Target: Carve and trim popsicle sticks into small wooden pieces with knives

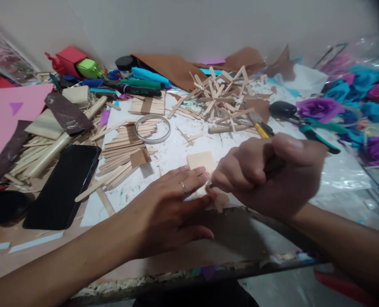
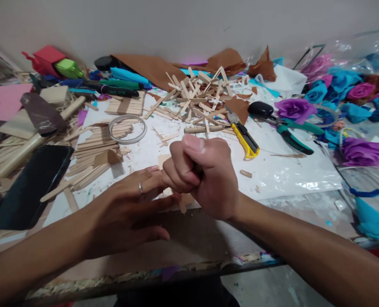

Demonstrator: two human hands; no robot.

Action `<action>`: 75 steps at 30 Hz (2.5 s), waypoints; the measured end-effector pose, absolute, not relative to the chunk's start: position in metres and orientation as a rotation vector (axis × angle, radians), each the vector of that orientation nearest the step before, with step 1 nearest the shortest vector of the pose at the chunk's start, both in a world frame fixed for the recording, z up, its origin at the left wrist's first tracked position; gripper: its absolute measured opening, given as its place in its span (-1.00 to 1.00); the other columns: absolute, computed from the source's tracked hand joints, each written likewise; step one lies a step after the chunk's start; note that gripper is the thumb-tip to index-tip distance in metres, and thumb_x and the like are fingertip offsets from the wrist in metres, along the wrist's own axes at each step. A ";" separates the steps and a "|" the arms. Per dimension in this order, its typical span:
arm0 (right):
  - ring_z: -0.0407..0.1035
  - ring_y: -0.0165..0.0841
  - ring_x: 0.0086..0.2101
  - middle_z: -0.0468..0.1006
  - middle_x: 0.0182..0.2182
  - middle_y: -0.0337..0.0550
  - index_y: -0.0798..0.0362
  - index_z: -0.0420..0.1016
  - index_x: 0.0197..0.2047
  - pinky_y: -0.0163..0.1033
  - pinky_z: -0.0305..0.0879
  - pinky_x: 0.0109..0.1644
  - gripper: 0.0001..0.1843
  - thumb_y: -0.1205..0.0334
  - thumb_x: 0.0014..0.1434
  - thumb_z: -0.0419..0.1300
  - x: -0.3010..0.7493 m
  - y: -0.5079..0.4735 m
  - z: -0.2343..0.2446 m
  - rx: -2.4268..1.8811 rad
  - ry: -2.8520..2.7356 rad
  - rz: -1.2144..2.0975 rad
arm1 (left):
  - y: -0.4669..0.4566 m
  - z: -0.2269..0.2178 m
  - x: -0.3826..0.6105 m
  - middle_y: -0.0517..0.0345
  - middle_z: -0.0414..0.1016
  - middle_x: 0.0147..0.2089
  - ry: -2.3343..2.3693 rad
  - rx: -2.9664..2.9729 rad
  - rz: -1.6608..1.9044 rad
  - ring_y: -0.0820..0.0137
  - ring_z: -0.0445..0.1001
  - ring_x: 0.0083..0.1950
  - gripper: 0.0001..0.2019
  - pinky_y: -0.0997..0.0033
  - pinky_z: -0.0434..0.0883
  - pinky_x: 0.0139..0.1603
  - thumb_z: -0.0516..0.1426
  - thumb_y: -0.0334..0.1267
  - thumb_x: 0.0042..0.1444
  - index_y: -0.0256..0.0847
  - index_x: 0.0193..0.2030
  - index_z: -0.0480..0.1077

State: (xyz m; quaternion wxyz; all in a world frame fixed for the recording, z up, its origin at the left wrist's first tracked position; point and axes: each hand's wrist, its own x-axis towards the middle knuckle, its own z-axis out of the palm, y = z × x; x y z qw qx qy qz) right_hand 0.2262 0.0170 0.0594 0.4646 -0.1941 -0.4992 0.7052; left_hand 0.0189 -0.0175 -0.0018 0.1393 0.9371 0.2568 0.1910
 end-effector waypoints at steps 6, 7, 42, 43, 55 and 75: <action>-0.02 -0.53 -0.70 -0.02 -0.77 -0.36 0.08 0.01 -0.72 -0.26 0.03 -0.54 -0.30 -0.04 0.27 0.26 0.228 0.015 0.061 -0.435 -1.370 1.754 | -0.017 0.007 0.019 -0.18 0.34 0.44 0.750 2.670 0.495 -0.05 0.28 0.49 -0.50 -0.25 0.18 0.52 0.12 0.13 0.36 -0.13 0.27 0.43; -0.02 -0.53 -0.70 -0.03 -0.77 -0.36 0.08 0.00 -0.71 -0.26 0.02 -0.55 -0.29 -0.06 0.27 0.26 0.228 0.015 0.062 -0.432 -1.387 1.763 | -0.017 0.008 0.019 -0.16 0.35 0.43 0.751 2.660 0.483 -0.06 0.26 0.50 -0.51 -0.24 0.18 0.52 0.12 0.13 0.36 -0.12 0.26 0.44; -0.16 -0.48 -0.71 -0.07 -0.76 -0.36 0.03 -0.07 -0.67 -0.22 -0.10 -0.61 -0.38 0.08 0.19 0.26 0.226 0.020 0.058 -0.495 -1.140 1.739 | -0.014 0.004 0.019 -0.13 0.40 0.41 0.743 2.674 0.540 0.04 0.36 0.44 -0.50 -0.22 0.15 0.53 0.16 0.10 0.34 -0.10 0.30 0.44; -0.16 -0.48 -0.71 -0.06 -0.75 -0.36 0.03 -0.08 -0.67 -0.22 -0.10 -0.61 -0.37 0.09 0.18 0.27 0.225 0.020 0.058 -0.505 -1.140 1.738 | -0.014 0.005 0.019 -0.14 0.40 0.41 0.746 2.666 0.547 0.04 0.36 0.45 -0.50 -0.22 0.16 0.52 0.17 0.11 0.34 -0.09 0.30 0.44; -0.13 -0.51 -0.72 -0.10 -0.78 -0.39 0.00 0.03 -0.74 -0.26 -0.12 -0.63 -0.35 0.05 0.23 0.28 0.218 0.022 0.054 -0.431 -1.181 1.756 | -0.015 0.004 0.022 -0.07 0.40 0.42 0.768 2.656 0.521 0.04 0.28 0.49 -0.48 -0.23 0.19 0.52 0.16 0.17 0.31 -0.03 0.28 0.46; -0.24 -0.53 -0.74 -0.19 -0.80 -0.37 0.08 -0.11 -0.72 -0.29 -0.12 -0.62 -0.21 -0.17 0.38 0.09 0.222 0.012 0.069 -0.476 -1.137 1.586 | -0.019 -0.004 0.015 -0.18 0.42 0.39 0.786 2.667 0.641 -0.01 0.37 0.43 -0.50 -0.23 0.26 0.47 0.22 0.10 0.29 -0.12 0.25 0.49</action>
